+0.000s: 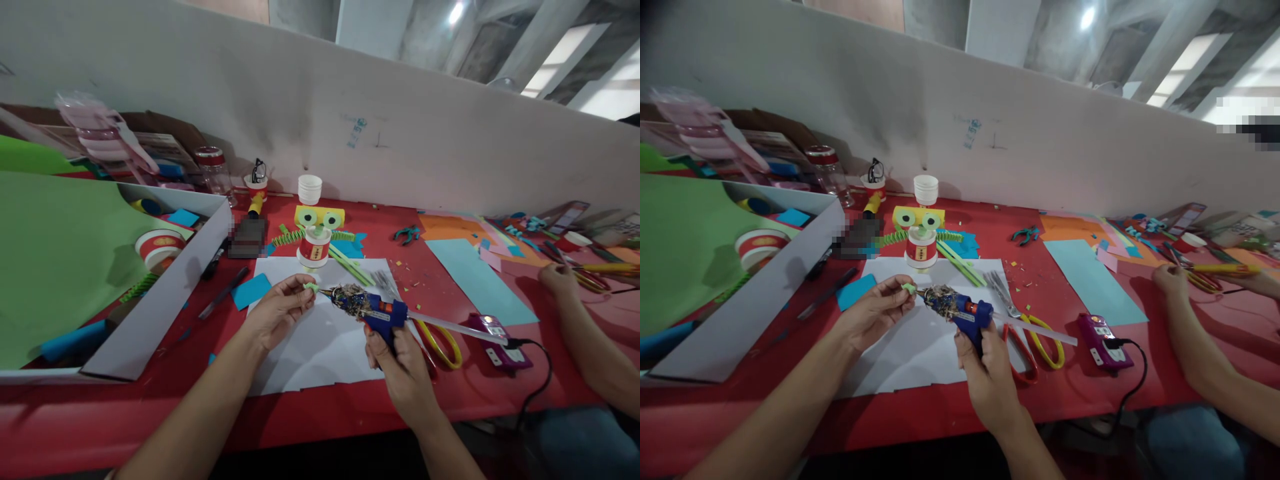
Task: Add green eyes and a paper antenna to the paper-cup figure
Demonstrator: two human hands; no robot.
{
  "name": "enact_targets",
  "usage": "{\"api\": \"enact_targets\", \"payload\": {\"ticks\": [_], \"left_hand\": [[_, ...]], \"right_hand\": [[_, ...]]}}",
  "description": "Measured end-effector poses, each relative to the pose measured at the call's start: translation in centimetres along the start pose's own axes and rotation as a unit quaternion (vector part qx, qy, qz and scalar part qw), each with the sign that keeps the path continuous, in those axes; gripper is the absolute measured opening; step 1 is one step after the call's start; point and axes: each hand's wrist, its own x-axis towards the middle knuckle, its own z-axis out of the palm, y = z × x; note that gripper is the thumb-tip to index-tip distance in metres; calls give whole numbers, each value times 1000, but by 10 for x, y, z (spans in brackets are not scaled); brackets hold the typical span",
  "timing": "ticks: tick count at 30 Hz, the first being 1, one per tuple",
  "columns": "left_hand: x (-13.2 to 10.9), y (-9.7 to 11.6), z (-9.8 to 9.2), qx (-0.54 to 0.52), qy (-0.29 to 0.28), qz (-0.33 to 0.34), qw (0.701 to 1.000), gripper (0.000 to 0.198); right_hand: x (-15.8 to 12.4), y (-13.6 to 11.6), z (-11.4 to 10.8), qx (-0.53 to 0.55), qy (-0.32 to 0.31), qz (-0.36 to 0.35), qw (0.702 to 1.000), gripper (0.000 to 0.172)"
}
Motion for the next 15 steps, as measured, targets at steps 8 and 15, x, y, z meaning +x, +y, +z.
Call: {"api": "enact_targets", "payload": {"ticks": [8,15], "left_hand": [[2,-3,-3,-18,-10,3,1000,26],[-12,29,2,51,57,142,987,25]], "right_hand": [[11,-12,-13,87,34,39,995,30],[75,14,-81,92,117,155,977,30]]}}
